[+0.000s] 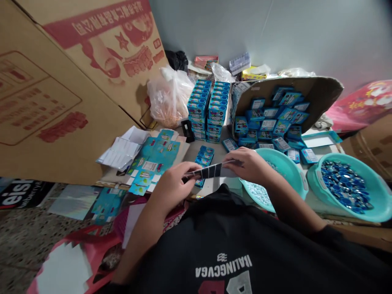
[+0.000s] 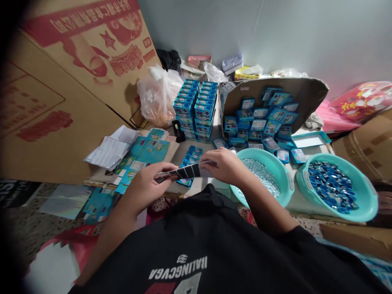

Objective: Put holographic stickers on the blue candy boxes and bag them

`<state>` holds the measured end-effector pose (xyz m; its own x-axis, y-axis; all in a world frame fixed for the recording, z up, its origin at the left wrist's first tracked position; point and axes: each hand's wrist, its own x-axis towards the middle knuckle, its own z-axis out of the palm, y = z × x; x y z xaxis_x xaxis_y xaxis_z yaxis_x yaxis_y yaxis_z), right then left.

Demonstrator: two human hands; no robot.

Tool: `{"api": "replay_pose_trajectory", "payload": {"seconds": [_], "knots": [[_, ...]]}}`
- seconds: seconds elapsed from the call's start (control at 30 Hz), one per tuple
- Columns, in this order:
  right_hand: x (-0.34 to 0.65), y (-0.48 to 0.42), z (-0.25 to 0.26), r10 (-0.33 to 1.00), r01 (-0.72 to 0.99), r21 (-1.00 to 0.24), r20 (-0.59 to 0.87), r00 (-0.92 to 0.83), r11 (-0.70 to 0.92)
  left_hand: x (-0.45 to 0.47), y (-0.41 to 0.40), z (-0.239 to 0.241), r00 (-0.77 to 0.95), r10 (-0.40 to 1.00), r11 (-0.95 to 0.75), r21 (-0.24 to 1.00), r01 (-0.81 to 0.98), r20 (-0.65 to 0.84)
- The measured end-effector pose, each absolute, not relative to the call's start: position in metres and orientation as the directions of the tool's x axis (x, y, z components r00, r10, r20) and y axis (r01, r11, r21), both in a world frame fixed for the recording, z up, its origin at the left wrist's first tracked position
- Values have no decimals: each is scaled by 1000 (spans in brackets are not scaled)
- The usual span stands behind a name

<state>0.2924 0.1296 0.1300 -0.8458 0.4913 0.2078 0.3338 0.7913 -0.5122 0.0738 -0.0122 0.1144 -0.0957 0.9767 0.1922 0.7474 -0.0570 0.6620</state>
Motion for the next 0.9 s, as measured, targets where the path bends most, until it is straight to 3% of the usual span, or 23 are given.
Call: {"api": "replay_pose_trajectory", "payload": {"seconds": [0.1,0.2,0.3,0.5,0.73,0.83,0.9], "knots": [[281,126,121,547,397,-501,194,-814,769,80,-5,112,-126,898,-43,370,928,421],[271,119,120,498,365,-470,195,-845,804,90,2,111,59,897,-181,245,953,437],[265,115,123,463,322,-464,230,-856,825,94,6,107,181,893,-301,249,920,413],[259,119,124,539,307,-586,273,-797,750,86,6,90,107,825,-297,263,918,555],[255,122,121,586,320,-662,225,-778,678,83,7,72,112,768,-316,221,923,631],[253,123,119,626,362,-675,190,-756,643,86,6,70,109,758,-363,278,889,643],[257,129,116,704,435,-674,179,-688,597,88,5,68,96,766,-444,416,794,635]]}}
